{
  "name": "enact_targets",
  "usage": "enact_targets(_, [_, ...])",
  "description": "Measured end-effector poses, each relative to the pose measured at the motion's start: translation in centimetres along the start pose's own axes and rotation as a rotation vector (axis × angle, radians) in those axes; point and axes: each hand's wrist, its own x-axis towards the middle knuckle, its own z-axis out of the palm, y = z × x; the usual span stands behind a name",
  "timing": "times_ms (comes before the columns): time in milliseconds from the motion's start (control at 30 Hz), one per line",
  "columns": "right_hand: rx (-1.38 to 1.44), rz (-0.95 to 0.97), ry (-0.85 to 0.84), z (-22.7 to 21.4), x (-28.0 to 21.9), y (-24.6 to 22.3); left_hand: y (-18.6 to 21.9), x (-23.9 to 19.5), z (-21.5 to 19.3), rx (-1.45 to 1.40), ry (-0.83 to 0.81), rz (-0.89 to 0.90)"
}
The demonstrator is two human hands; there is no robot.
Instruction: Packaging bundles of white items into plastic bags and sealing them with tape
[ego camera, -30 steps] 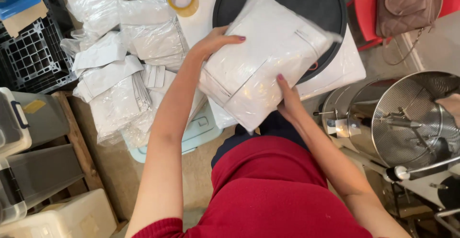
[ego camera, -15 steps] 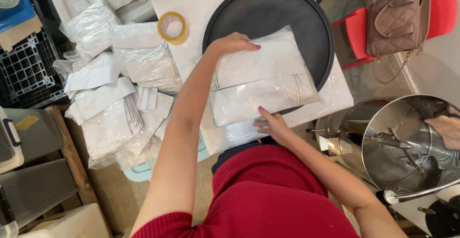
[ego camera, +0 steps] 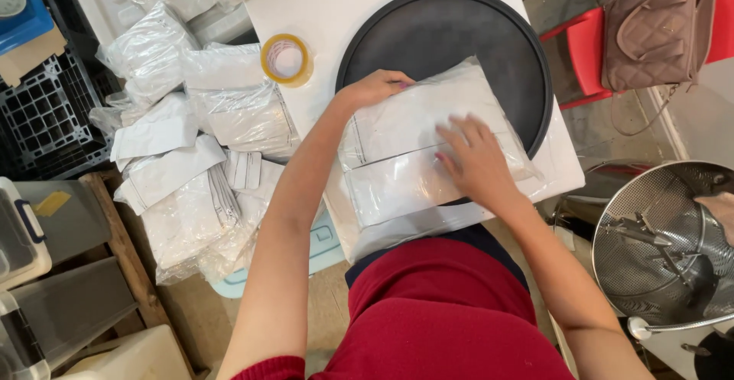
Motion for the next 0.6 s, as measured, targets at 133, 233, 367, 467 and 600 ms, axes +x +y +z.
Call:
enact_targets(133, [-0.087, 0.154, -0.331, 2.9, 2.9, 0.9, -4.0, 2.2, 0.2, 0.091, 0.051, -0.024])
enact_targets(233, [-0.153, 0.196, -0.369, 2.9, 3.8, 0.5, -6.5, 1.2, -1.0, 0.203, 0.441, 0.076])
enact_targets(367, [-0.172, 0.198, -0.314, 4.3, 3.2, 1.4, -4.6, -6.3, -4.8, 0.398, 0.998, 0.089])
enact_targets(467, [-0.177, 0.186, -0.261, 4.8, 2.8, 1.4, -7.1, -8.1, -6.5, 0.653, 1.02, -0.138])
enact_targets(600, [-0.2, 0.198, -0.269, 5.3, 2.7, 1.4, -9.4, -7.5, -7.6, 0.893, 0.817, -0.283])
